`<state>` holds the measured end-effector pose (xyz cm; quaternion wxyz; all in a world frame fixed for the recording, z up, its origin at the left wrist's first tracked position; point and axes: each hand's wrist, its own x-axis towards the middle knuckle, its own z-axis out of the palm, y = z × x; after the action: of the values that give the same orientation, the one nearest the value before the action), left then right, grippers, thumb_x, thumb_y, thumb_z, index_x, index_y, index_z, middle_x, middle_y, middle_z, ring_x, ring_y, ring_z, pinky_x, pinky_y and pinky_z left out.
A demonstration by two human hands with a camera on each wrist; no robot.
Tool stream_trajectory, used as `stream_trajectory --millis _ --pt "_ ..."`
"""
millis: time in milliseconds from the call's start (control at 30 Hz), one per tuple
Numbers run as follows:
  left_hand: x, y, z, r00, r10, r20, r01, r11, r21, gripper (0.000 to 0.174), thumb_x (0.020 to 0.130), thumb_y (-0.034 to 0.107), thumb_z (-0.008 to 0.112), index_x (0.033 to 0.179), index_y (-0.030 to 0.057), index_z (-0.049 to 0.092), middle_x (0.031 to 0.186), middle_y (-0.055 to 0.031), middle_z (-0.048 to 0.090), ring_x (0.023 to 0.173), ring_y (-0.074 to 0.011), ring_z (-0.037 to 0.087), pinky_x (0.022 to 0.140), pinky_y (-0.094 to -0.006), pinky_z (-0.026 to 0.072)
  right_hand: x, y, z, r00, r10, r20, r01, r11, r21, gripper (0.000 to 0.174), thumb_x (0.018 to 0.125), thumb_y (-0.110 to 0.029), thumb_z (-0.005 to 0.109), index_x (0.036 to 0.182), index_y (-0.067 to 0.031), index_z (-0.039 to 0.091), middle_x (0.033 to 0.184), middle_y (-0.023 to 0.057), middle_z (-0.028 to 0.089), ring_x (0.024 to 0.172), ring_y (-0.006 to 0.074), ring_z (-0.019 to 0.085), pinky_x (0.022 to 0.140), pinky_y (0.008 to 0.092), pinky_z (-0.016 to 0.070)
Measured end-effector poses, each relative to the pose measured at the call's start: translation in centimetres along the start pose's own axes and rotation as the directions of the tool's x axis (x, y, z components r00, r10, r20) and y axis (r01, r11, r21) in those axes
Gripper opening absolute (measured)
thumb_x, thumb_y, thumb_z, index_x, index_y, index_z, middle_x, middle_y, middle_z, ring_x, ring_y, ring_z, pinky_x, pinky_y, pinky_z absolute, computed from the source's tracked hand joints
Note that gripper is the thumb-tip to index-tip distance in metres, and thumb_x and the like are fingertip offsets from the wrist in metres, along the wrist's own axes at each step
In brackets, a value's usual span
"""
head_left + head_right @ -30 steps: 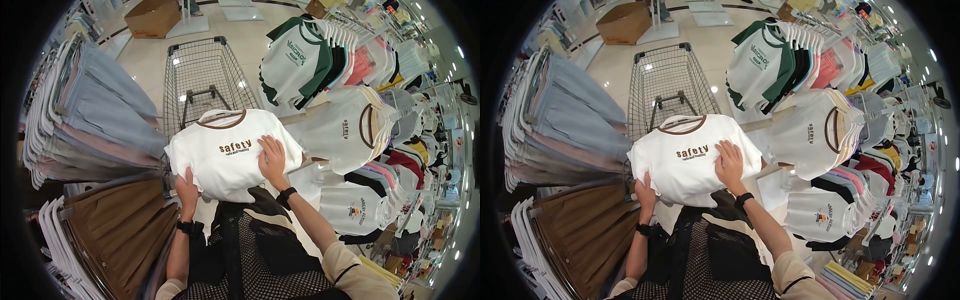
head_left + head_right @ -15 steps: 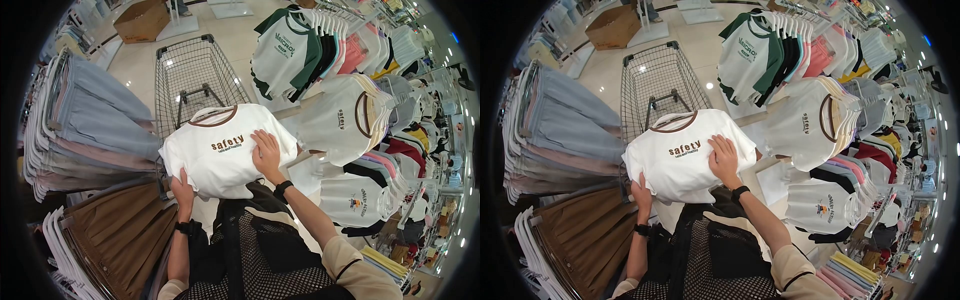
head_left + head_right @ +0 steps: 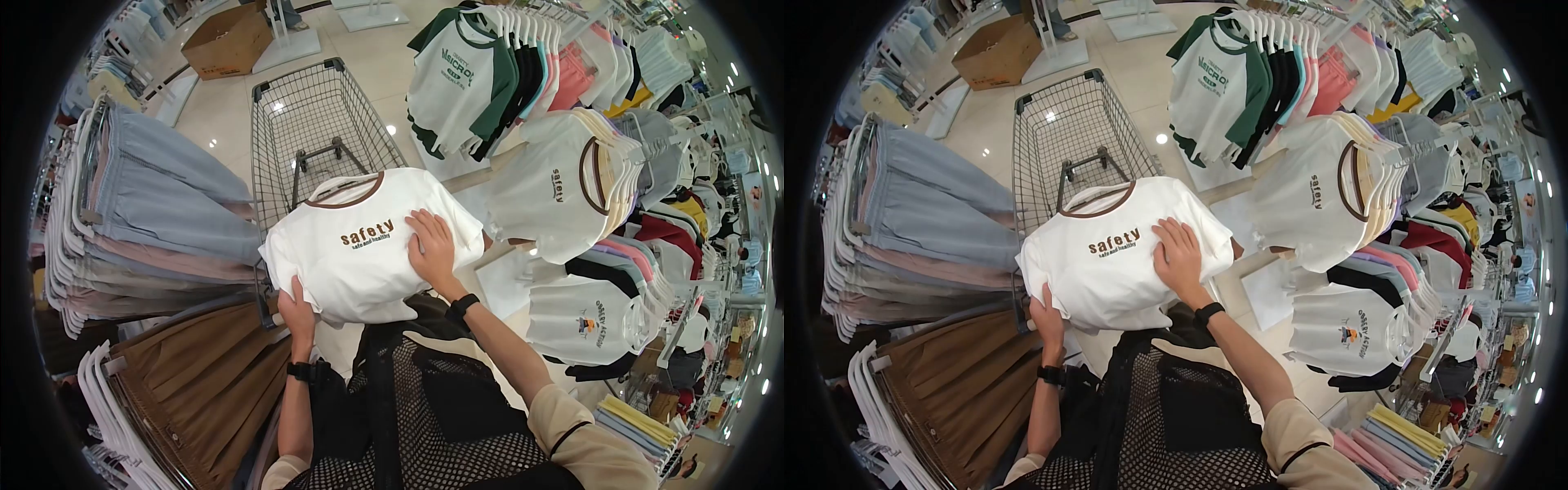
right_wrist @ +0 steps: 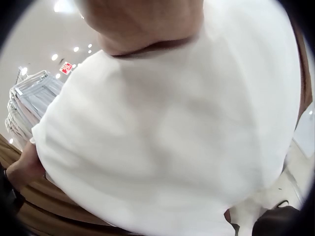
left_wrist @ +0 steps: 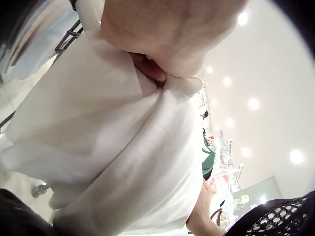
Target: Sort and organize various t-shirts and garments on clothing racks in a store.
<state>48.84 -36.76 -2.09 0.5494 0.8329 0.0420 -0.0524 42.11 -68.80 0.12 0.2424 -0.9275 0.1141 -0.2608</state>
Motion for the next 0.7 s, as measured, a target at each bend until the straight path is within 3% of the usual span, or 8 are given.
stream_trajectory --millis 67,167,267,300,333,467,567,700 --pt "-0.2 0.6 -0.1 1.000 0.012 0.004 -0.012 1.000 -0.023 0.042 0.115 0.024 0.055 0.114 -0.0159 0.065 0.101 -0.0179 0.074 0.091 -0.0212 0.062 0.088 -0.0386 0.0503 0.2 -0.5 -0.2 1.000 0.019 -0.013 -0.018 1.000 0.025 0.028 0.090 -0.006 0.067 0.117 -0.0051 0.073 0.131 0.0133 0.072 0.130 0.0325 0.065 0.115 0.0486 0.0442" --pt "-0.4 1.5 -0.1 1.000 0.004 0.001 -0.004 0.996 -0.084 0.040 0.115 0.023 0.055 0.113 -0.0160 0.066 0.102 -0.0170 0.074 0.093 -0.0210 0.062 0.089 -0.0386 0.0503 1.3 -3.8 -2.6 0.945 0.322 0.055 -0.319 0.871 0.374 0.016 0.089 -0.005 0.070 0.104 -0.0027 0.070 0.107 0.0134 0.073 0.102 0.0292 0.070 0.095 0.0413 0.0532" --pt "-0.2 1.5 -0.4 0.999 0.031 0.006 -0.031 0.999 -0.044 0.041 0.115 0.023 0.056 0.117 -0.0160 0.066 0.106 -0.0170 0.075 0.096 -0.0210 0.064 0.091 -0.0376 0.0505 5.0 -11.1 -11.7 0.960 0.213 0.183 -0.280 0.699 0.658 0.005 0.087 -0.001 0.068 0.090 -0.0009 0.064 0.083 0.0100 0.066 0.074 0.0234 0.063 0.072 0.0328 0.0517" --pt "-0.3 1.2 -0.6 1.000 -0.004 0.003 0.004 0.999 -0.035 0.041 0.115 0.024 0.056 0.119 -0.0160 0.066 0.108 -0.0173 0.076 0.097 -0.0207 0.065 0.091 -0.0372 0.0507 6.9 -13.7 -15.1 0.998 0.046 0.050 -0.068 0.729 0.681 0.008 0.084 -0.001 0.068 0.081 -0.0003 0.060 0.069 0.0065 0.058 0.059 0.0204 0.056 0.057 0.0289 0.0458" --pt "-0.2 0.7 -0.6 0.999 -0.033 0.004 0.033 0.999 -0.029 0.042 0.115 0.024 0.056 0.120 -0.0160 0.066 0.109 -0.0175 0.076 0.098 -0.0204 0.065 0.091 -0.0369 0.0509 7.7 -15.4 -17.8 0.997 -0.077 0.019 0.037 0.665 0.746 0.012 0.076 -0.004 0.070 0.075 -0.0021 0.058 0.066 0.0047 0.055 0.054 0.0207 0.055 0.051 0.0313 0.0423" --pt "-0.1 1.7 -0.1 0.998 -0.054 0.021 0.055 0.996 -0.074 0.043 0.116 0.025 0.056 0.128 -0.0149 0.065 0.116 -0.0170 0.076 0.101 -0.0196 0.067 0.092 -0.0358 0.0525 8.6 -19.7 -24.3 0.918 -0.378 -0.120 0.290 0.434 0.853 0.012 0.078 -0.005 0.071 0.075 -0.0026 0.060 0.066 0.0046 0.056 0.054 0.0203 0.055 0.050 0.0317 0.0421" --pt "0.2 0.4 0.0 0.999 -0.020 0.033 0.024 0.990 -0.139 0.043 0.116 0.025 0.054 0.130 -0.0148 0.064 0.119 -0.0165 0.075 0.103 -0.0194 0.068 0.092 -0.0355 0.0526 8.9 -21.1 -25.7 0.891 -0.426 -0.159 0.332 0.371 0.867 0.012 0.079 -0.006 0.072 0.075 -0.0029 0.061 0.066 0.0045 0.056 0.053 0.0200 0.055 0.050 0.0320 0.0420" --pt "0.6 -1.2 -0.1 0.999 -0.031 0.023 0.034 0.989 -0.143 0.044 0.116 0.025 0.054 0.131 -0.0150 0.064 0.121 -0.0169 0.075 0.103 -0.0200 0.067 0.093 -0.0356 0.0522 9.1 -21.3 -26.1 0.907 -0.387 -0.165 0.323 0.392 0.861 0.012 0.082 -0.007 0.073 0.075 -0.0034 0.062 0.066 0.0044 0.057 0.053 0.0196 0.054 0.049 0.0324 0.0418"
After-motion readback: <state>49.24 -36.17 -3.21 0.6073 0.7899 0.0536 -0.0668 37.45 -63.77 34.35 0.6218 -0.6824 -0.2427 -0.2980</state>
